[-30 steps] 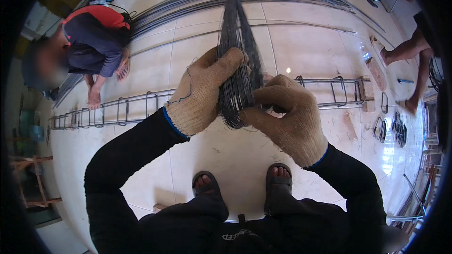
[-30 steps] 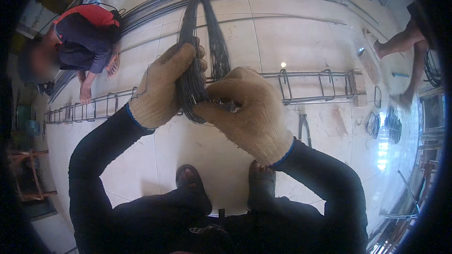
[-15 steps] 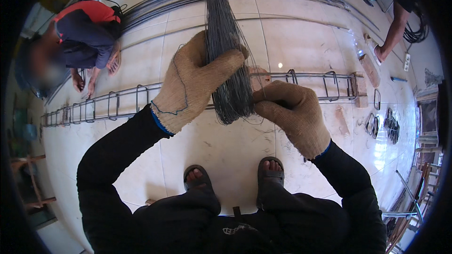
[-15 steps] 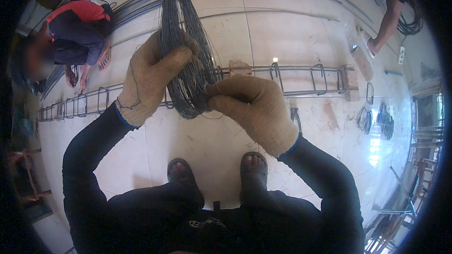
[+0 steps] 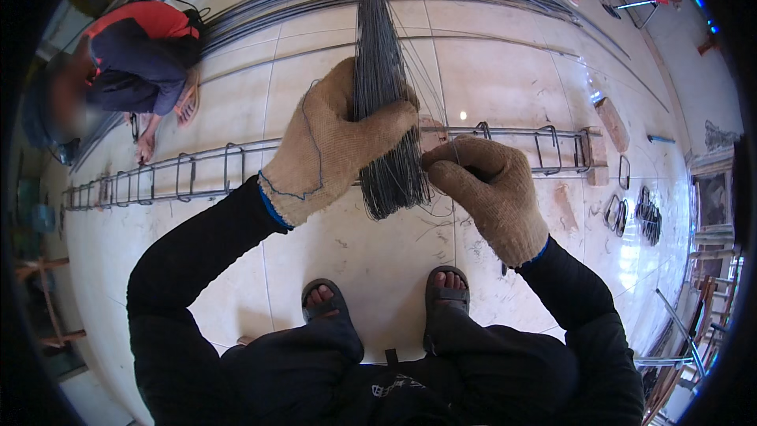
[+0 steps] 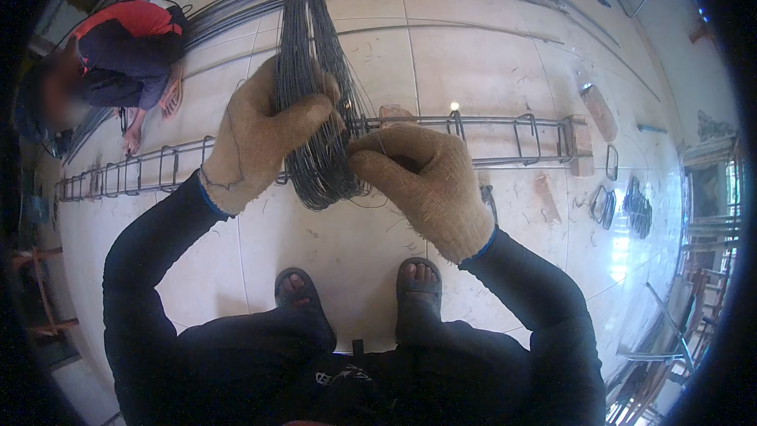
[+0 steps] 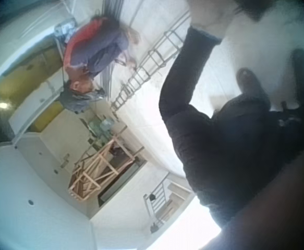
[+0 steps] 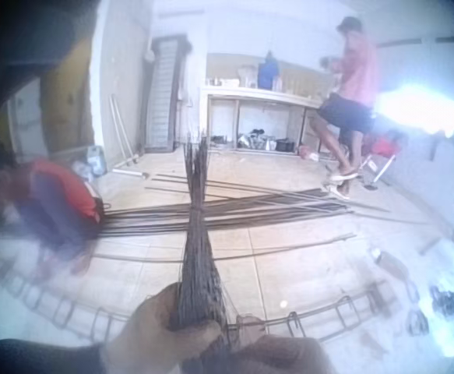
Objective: The person assembles a metal ladder-like frame by wrapping thin wire around the intersections of horizontal and vertical bars. They use pliers to twist and secure the wire at each joint, working sequentially along the frame. Another person is visible nearby, also working on a similar frame.
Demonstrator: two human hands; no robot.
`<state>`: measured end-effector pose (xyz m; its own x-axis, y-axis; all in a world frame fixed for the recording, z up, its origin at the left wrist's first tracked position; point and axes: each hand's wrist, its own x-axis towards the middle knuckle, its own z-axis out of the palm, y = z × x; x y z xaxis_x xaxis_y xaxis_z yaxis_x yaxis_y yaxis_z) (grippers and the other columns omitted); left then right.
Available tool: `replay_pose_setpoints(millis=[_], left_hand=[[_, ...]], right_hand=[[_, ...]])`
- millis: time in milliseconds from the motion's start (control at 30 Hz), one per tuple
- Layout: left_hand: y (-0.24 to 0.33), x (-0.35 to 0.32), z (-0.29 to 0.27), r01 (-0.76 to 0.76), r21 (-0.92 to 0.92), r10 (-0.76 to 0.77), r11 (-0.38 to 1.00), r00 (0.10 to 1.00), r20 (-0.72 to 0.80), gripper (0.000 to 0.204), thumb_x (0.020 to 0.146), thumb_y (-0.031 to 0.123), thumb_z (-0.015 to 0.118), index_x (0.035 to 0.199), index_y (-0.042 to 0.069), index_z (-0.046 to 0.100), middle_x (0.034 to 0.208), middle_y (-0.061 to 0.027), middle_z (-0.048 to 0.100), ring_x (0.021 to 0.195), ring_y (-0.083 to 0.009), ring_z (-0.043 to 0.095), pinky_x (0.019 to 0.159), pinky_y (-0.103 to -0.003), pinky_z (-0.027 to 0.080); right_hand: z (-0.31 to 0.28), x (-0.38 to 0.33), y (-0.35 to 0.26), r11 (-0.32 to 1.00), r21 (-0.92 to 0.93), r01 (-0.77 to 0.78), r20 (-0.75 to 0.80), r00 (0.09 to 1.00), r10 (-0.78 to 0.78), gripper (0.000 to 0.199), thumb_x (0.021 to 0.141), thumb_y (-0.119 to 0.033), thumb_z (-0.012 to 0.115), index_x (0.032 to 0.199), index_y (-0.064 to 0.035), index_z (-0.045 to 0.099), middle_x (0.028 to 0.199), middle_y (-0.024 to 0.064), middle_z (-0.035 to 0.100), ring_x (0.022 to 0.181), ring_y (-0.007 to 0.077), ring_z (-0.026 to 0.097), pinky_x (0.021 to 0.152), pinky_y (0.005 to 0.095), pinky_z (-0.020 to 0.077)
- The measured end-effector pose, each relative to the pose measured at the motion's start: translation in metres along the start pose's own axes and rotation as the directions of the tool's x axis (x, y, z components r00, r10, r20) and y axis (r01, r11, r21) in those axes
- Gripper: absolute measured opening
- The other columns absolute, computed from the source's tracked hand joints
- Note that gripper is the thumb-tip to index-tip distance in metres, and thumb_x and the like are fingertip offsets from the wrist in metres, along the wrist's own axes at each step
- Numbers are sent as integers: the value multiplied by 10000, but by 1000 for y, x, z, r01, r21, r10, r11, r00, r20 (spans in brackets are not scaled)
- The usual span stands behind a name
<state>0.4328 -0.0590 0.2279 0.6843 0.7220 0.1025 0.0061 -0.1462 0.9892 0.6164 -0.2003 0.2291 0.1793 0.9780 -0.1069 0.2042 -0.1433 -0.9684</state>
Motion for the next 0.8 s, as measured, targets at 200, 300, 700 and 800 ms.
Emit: replay_pose_setpoints(millis=[200,300,700,800], left_hand=[[-3,-1,1,63,-218,-59,974,998,28,262,983,122,639,1209,-2,597,1036,-112,714,941,-177,696,873,-346,584],[-7,-3,3,86,-211,-89,974,996,-5,280,993,149,631,1224,-5,589,1031,-119,714,937,-170,690,871,-332,585],[-12,-3,-15,259,-388,-258,884,965,57,392,1042,259,641,1292,-37,579,1101,-110,684,966,-159,673,832,-302,595],[-18,-7,-12,341,-511,-372,789,927,44,359,1088,277,561,1330,14,588,1040,-48,679,921,-129,656,809,-283,580]], right_hand=[[0,-3,-8,996,-77,-37,61,997,42,329,864,-81,790,1172,27,744,941,41,730,821,96,604,774,275,548],[3,-7,-14,943,-294,156,203,974,-98,498,727,-37,877,1192,5,705,903,-5,635,753,94,502,717,278,513],[10,-11,22,984,158,82,-71,995,-71,362,1098,-281,509,1145,23,699,850,43,629,771,105,539,694,282,458],[21,-12,9,999,28,29,-93,995,-26,366,1105,-281,504,1151,26,699,838,32,621,777,93,531,695,274,445]])
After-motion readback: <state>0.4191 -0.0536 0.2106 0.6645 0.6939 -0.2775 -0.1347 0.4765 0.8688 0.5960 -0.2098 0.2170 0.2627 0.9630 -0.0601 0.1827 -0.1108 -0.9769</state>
